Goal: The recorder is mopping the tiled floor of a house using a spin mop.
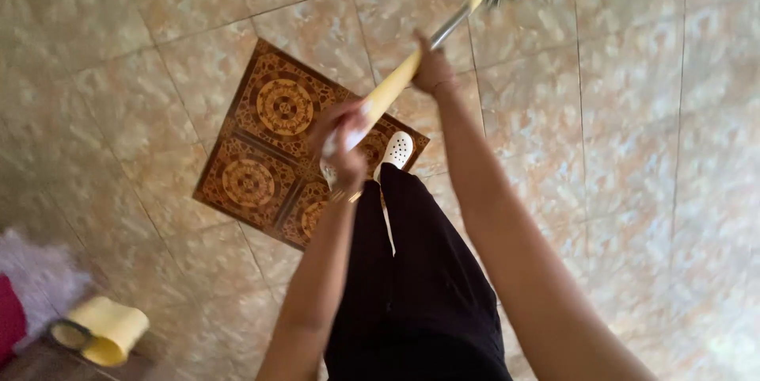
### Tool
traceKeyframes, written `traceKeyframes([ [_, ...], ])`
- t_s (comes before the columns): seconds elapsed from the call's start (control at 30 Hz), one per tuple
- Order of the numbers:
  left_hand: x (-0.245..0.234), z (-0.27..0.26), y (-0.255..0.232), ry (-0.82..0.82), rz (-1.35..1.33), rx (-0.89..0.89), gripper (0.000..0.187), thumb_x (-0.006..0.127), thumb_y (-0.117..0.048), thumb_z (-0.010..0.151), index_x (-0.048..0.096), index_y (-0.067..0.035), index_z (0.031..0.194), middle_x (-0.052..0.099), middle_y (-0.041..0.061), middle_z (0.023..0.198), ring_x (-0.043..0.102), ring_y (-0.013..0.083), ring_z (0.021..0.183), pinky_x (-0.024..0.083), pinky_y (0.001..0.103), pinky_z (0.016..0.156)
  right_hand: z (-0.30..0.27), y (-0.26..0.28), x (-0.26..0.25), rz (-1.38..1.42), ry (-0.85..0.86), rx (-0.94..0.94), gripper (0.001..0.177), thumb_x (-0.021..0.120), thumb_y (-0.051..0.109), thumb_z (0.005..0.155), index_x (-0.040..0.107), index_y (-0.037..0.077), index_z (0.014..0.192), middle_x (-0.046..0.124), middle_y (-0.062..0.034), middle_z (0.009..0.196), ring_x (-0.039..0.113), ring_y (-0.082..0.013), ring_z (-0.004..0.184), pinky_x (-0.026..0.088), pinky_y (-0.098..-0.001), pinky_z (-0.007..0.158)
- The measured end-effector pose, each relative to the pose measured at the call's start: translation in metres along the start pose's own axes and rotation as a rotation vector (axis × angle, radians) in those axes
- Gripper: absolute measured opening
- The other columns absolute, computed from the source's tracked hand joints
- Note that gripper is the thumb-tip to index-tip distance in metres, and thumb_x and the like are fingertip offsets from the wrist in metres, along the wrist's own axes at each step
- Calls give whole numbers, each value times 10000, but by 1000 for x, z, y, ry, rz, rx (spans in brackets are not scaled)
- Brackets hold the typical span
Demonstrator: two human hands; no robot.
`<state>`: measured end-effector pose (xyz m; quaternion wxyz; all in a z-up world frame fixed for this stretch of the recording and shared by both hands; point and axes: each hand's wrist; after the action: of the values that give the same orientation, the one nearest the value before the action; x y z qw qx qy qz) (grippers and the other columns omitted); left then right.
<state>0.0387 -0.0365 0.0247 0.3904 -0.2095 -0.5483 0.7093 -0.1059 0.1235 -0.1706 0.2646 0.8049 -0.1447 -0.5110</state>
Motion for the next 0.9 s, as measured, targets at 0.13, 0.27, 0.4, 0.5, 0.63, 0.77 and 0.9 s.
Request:
traceKeyframes([
  [0.13,-105,-20,-54,-206,260,24,205,522,-62,1008,705,28,999,718,157,862,701,185,693,574,300,560,-43,107,54,-282,300,-17,878,755,253,881,234,103,1571,483,-366,1335,667,-360,975,590,-416,771],
  [0.27,-176,-60,-113,-276,325,4,213,481,-101,1020,660,15,1026,654,136,799,641,173,656,555,329,577,-101,195,65,-298,539,-75,724,731,243,908,362,258,1531,520,-367,1306,729,-341,891,659,-390,679],
  [0.4,-182,-72,-116,-270,227,97,226,472,-142,983,648,-4,1007,618,103,731,606,145,606,548,335,569,-109,204,73,-312,553,-130,639,767,286,893,449,241,1445,606,-253,1244,722,-330,951,636,-422,710],
  [0.5,-167,-49,-85,-249,25,96,245,469,-182,957,639,-23,1033,611,63,714,599,120,619,573,334,589,-88,194,56,-346,549,-164,751,841,268,748,463,276,1397,612,-197,1249,692,-341,996,612,-437,702],
  [0.63,-126,-6,-25,-185,60,122,254,485,-175,947,656,3,1007,644,91,743,621,138,623,552,316,603,-35,145,19,-304,430,-21,743,777,267,795,396,271,1433,618,-211,1188,688,-353,986,607,-437,696],
  [0.77,-36,23,14,46,139,102,263,471,-149,999,682,8,988,694,124,824,647,151,659,561,300,591,24,23,26,-277,214,151,553,595,278,999,338,266,1489,680,-249,1040,707,-372,952,601,-462,748],
  [0.9,60,23,75,249,-54,2,266,481,-110,996,702,35,973,680,72,720,598,86,556,507,226,469,27,-74,-43,-84,173,370,597,640,216,962,365,362,1472,588,-308,1122,664,-433,974,598,-486,786],
])
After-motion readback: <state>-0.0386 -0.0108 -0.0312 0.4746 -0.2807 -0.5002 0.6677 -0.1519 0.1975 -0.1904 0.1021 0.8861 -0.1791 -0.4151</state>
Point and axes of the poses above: each hand's wrist, its own z-axis towards the middle knuckle, its own x-axis out of the palm, y = z × x
